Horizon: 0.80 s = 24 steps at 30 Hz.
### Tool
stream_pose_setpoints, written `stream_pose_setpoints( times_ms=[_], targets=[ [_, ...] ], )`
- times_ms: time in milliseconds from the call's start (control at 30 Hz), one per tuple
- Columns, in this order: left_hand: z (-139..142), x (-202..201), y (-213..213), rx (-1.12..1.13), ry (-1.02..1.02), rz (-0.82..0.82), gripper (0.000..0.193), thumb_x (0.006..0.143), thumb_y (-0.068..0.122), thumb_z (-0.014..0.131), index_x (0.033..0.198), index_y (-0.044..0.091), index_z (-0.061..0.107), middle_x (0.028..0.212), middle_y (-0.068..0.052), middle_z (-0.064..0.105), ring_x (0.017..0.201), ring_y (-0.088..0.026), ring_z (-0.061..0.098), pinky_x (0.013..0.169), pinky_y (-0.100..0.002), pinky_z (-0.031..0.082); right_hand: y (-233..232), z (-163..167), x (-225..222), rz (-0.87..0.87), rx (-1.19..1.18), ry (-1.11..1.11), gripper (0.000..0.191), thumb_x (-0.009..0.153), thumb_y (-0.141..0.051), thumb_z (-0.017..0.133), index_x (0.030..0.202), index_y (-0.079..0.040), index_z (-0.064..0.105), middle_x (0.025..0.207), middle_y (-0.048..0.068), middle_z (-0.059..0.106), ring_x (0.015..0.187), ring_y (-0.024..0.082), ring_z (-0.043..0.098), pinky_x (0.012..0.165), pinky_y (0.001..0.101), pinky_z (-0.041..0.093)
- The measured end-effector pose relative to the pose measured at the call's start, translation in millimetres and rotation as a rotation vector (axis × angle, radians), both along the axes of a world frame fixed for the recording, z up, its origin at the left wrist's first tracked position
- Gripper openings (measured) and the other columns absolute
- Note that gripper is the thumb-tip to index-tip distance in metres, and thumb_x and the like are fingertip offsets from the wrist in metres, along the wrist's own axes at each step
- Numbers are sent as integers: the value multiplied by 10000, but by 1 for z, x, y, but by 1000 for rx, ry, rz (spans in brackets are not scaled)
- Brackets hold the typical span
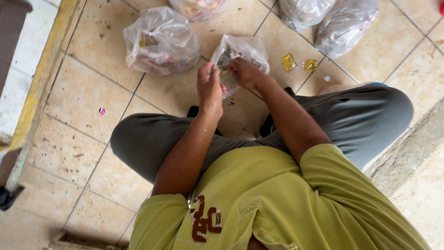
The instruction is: The person sits on the floor and packs small yellow-wrapped items and round food items into clear plastic bags. They open bags, place items inside, and tie the bags closed by hand.
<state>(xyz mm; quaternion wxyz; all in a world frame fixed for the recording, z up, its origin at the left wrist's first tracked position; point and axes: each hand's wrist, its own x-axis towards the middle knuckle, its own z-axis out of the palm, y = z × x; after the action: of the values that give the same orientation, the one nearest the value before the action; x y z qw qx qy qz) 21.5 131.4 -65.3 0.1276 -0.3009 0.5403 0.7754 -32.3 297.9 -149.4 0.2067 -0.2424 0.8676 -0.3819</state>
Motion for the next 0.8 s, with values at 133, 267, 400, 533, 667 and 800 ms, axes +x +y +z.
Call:
stream_pose_setpoints(
  times_ms=[133, 267, 400, 533, 667, 800],
  targets=[
    [-14, 11, -2, -55, -30, -60, 455, 1021, 324, 577, 1368, 39, 503, 1028, -73, 583, 587, -79, 490, 544, -278, 458, 7, -8, -3, 45, 83, -228, 201, 958, -200, 568, 1090, -52, 597, 1052, 184, 647, 1032, 380, 614, 888, 479, 490],
    [-27, 13, -1, -51, -74, -161, 443, 1010, 346, 615, 1312, 29, 550, 949, -60, 573, 598, -90, 455, 547, -284, 443, -9, -6, 7, 17, 131, -325, 271, 1006, -302, 534, 1122, -64, 594, 1082, 198, 686, 1037, 404, 643, 891, 498, 492],
    [-31, 12, -1, -209, -73, -214, 444, 990, 403, 617, 1268, 59, 585, 935, -56, 603, 762, -93, 557, 587, -285, 486, -25, -1, 14, -119, 249, -198, 298, 1022, -306, 488, 1192, -85, 595, 1093, 242, 689, 1035, 473, 629, 881, 565, 470],
    [-27, 14, -6, -195, -93, -236, 451, 990, 426, 598, 1250, 58, 578, 973, -52, 590, 844, -124, 555, 632, -290, 503, -19, -2, 4, -338, 374, -163, 274, 1024, -306, 489, 1144, -92, 611, 1072, 243, 700, 1031, 462, 651, 896, 563, 489],
    [-18, 16, -5, -205, -88, -244, 441, 984, 426, 594, 1231, 61, 581, 972, -46, 604, 853, -117, 564, 615, -290, 502, -8, -7, -1, -191, 351, -237, 295, 1005, -323, 512, 1161, -94, 615, 1086, 239, 703, 1048, 457, 646, 904, 555, 496],
    [-12, 16, 0, -213, -71, -258, 411, 972, 420, 581, 1176, 64, 604, 922, -18, 650, 819, -80, 602, 549, -279, 495, -12, -11, 8, 121, 295, -260, 290, 1000, -313, 531, 1174, -109, 641, 1147, 202, 708, 1105, 430, 647, 932, 530, 505]
  ],
)
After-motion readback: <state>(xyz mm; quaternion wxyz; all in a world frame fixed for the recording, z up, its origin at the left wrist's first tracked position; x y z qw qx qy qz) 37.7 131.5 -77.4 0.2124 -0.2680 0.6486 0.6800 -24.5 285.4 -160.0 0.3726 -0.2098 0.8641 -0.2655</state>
